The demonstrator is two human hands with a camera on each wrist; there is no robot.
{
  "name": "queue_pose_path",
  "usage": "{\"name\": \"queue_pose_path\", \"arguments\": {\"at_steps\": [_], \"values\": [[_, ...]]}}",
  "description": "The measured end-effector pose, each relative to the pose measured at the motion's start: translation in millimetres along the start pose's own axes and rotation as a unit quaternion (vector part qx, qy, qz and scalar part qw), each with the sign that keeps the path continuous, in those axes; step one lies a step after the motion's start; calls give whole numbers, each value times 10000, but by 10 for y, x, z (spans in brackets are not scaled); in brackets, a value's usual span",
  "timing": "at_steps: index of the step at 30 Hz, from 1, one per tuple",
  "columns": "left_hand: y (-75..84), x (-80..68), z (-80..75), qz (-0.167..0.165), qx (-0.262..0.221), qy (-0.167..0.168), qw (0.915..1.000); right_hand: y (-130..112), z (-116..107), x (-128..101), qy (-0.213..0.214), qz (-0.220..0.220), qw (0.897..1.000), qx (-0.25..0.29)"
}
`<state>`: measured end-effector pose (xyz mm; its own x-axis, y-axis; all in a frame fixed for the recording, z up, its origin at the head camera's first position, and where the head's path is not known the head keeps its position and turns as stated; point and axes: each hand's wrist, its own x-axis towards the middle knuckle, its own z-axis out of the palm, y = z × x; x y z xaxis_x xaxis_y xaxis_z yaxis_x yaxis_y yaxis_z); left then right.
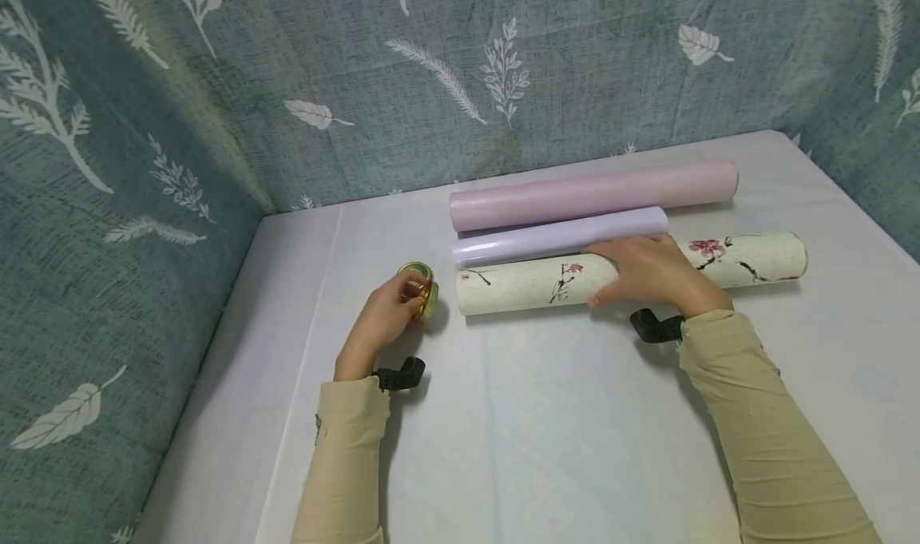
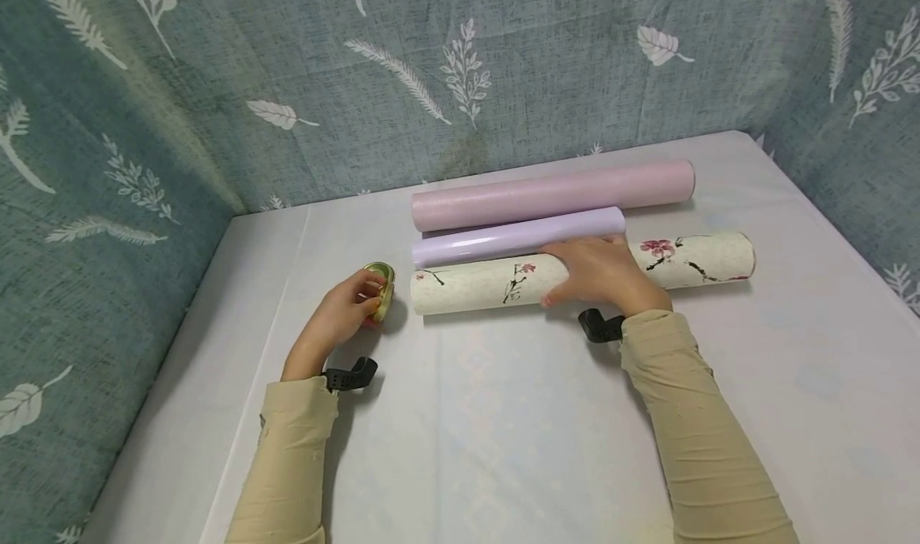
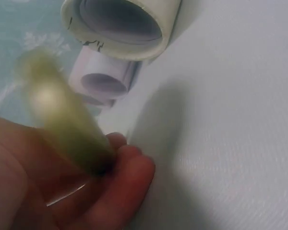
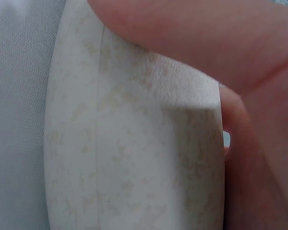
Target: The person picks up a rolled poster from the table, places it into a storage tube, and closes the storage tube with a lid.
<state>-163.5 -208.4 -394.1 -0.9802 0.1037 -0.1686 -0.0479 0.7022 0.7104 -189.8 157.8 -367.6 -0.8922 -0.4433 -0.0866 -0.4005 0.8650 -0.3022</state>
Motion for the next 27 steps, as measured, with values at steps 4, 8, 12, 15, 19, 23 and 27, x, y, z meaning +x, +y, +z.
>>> {"name": "queue_pose_path", "arguments": {"at_steps": [4,8,12,15,19,23,27], "values": [[15,20,23,58,-81,43,9999,0,-14,-12,33,-8,10000,27],[32,35,66,98,-235,76,9996,9,-11,-11,34,-6,10000,39],[47,43,109,14,-383,125,9992,8,-8,-7,21,2,10000,76],[51,48,128,-101,-547,159,9983,5,-5,-3,28,16,9999,101],[54,58,154,-210,-881,228,9956,-2,1,-3,16,12,9999,113],[56,70,192,-160,-1120,274,9932,-22,8,-5,-54,-108,9998,132],[62,81,224,-58,-1271,259,9915,-40,0,-8,-30,-196,9998,89]]}}
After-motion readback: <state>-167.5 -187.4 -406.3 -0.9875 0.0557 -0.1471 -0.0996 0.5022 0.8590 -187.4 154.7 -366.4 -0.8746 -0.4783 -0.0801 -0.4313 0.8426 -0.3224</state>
